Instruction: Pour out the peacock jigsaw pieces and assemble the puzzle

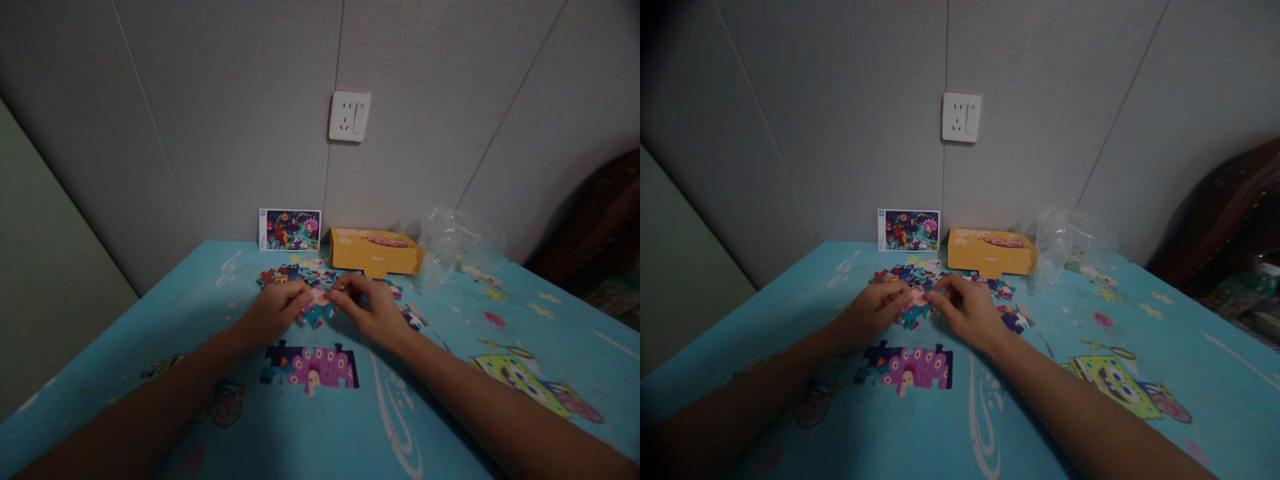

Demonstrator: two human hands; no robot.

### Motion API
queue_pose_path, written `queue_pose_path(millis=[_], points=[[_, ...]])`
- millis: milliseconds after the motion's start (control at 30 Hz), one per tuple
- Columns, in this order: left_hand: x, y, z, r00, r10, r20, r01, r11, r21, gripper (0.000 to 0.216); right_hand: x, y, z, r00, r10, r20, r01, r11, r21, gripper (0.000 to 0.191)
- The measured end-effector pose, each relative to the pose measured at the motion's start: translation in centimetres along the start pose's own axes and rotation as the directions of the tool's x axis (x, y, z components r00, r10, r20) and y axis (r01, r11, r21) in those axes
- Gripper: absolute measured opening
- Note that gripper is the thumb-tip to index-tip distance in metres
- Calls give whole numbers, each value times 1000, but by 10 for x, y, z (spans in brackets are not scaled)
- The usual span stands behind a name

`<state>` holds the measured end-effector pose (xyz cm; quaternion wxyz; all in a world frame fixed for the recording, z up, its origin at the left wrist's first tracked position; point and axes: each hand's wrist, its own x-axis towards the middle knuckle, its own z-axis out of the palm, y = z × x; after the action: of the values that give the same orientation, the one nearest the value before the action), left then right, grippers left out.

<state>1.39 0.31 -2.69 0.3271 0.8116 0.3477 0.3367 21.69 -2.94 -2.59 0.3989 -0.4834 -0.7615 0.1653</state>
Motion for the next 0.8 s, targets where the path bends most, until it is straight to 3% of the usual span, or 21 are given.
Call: queue_pose_path(millis=[67, 167, 267, 400, 600, 800], points=[[0, -1, -1, 998, 41, 42, -44, 996, 73, 29, 0, 0, 1, 999, -6, 44, 5, 999, 38, 20], [-1, 0, -3, 997, 68, 18, -70, 991, 111, 28, 0, 2, 4, 992, 2, 126, -10, 998, 61, 17], [-1, 2, -3, 1000, 6, -11, -6, 1000, -4, 19, 0, 6, 8, 993, 89, 82, -101, 984, 149, 20], [-2, 1, -2, 994, -110, -6, 107, 975, -195, 28, 1, 9, 9, 982, 173, 78, -188, 936, 296, 25], [2, -6, -4, 990, -74, -118, 48, 977, -208, 20, 0, 5, 8, 973, 139, 185, -184, 950, 253, 25], [3, -7, -4, 992, -46, -114, 23, 980, -197, 19, -2, 5, 8, 974, 100, 201, -146, 962, 230, 22]])
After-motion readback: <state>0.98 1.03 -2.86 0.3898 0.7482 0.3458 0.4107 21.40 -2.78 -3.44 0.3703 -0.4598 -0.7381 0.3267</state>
